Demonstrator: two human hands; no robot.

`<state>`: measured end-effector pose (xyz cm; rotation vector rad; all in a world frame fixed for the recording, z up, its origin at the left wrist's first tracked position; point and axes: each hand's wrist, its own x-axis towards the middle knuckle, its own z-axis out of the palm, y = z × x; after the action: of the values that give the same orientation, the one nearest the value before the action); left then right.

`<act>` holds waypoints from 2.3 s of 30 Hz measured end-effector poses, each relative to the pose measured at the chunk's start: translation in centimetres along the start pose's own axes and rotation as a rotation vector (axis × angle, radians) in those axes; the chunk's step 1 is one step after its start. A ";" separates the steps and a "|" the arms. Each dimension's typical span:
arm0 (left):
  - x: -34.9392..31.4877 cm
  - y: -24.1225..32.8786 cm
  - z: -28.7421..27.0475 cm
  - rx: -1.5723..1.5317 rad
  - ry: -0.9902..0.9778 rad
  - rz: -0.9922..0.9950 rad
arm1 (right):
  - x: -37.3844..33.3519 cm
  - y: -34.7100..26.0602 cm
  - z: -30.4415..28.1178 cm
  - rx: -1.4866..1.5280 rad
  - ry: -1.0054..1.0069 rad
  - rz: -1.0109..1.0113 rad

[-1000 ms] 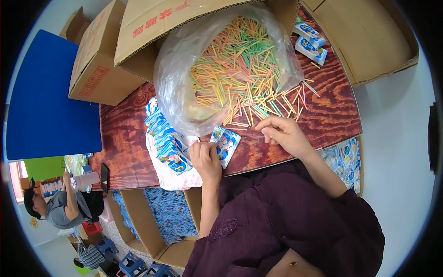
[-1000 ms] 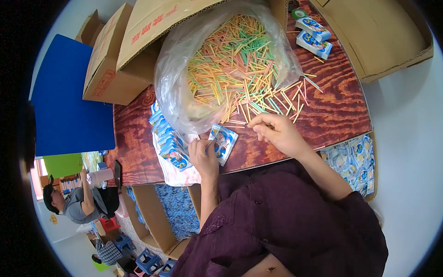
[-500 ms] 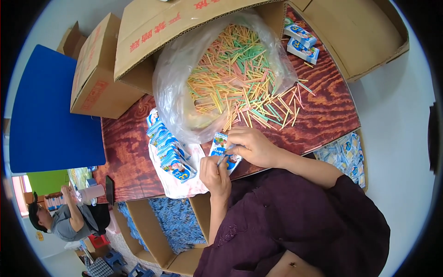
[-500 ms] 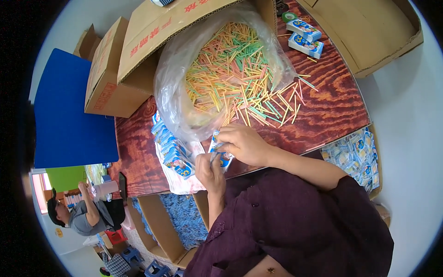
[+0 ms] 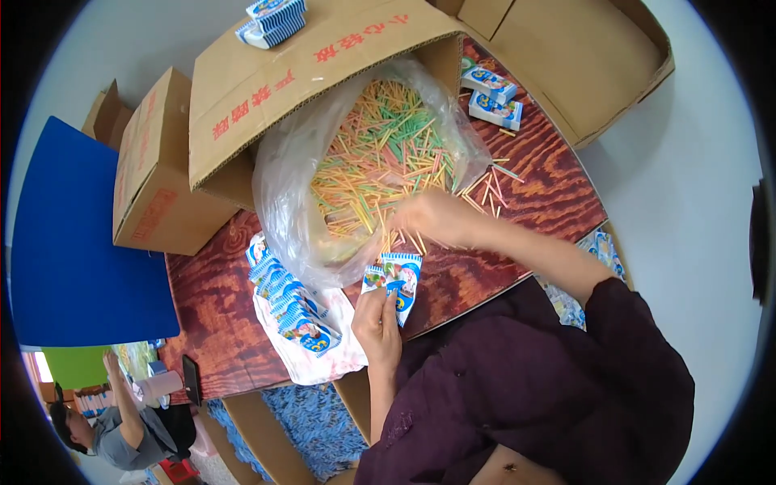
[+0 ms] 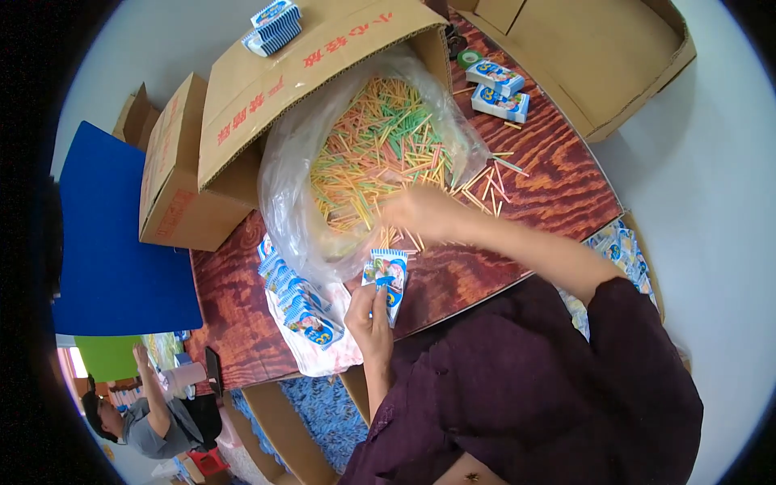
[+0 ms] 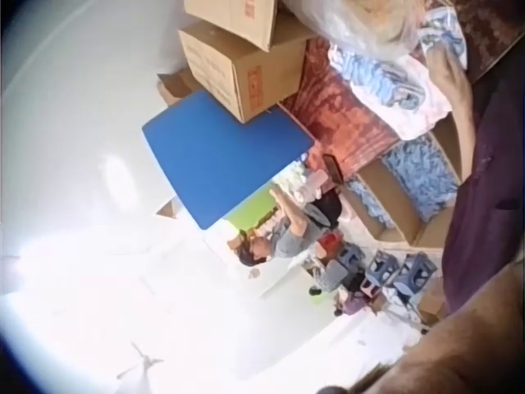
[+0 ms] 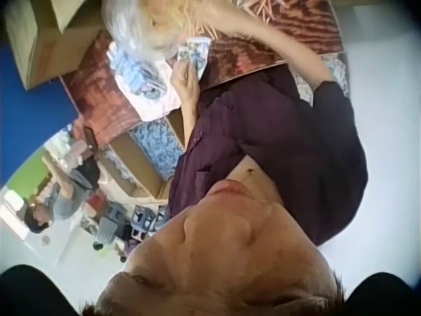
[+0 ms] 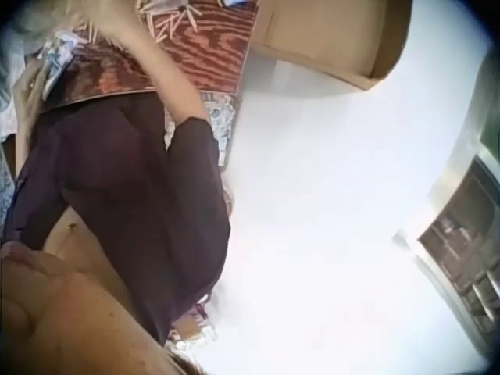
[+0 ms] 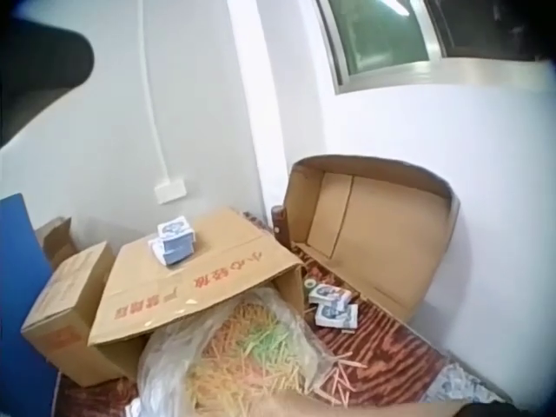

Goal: Packing small blue and white pouches into large cardboard boxes containing filler material.

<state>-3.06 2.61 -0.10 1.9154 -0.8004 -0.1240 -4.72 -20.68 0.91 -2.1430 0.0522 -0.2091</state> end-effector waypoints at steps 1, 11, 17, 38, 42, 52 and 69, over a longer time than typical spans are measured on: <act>0.0 0.0 -0.1 -0.009 0.051 0.007 | 1.8 0.1 -2.0 -0.135 0.116 -0.008; -0.3 -0.3 -1.3 -0.051 0.086 -0.036 | 9.9 3.1 -2.8 -0.924 0.258 0.322; -0.6 -0.6 -0.9 -0.050 0.083 -0.029 | 12.4 2.7 -0.9 -1.165 0.092 0.419; -1.3 -1.0 -1.1 -0.072 0.106 -0.068 | 11.9 5.5 -8.5 0.301 -0.087 0.560; -1.1 -0.9 -1.2 -0.085 0.078 -0.106 | 10.7 5.6 -7.9 0.737 -0.099 0.597; -1.0 -1.5 -1.1 -0.072 0.074 -0.088 | 8.3 3.8 -8.3 0.576 0.001 0.322; -1.1 -1.4 -0.6 -0.065 0.058 -0.135 | 3.3 3.6 -5.6 1.286 -0.012 0.376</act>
<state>-3.03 4.13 -1.22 1.9023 -0.6211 -0.1747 -2.24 -27.62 1.34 -0.8272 0.2391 0.0166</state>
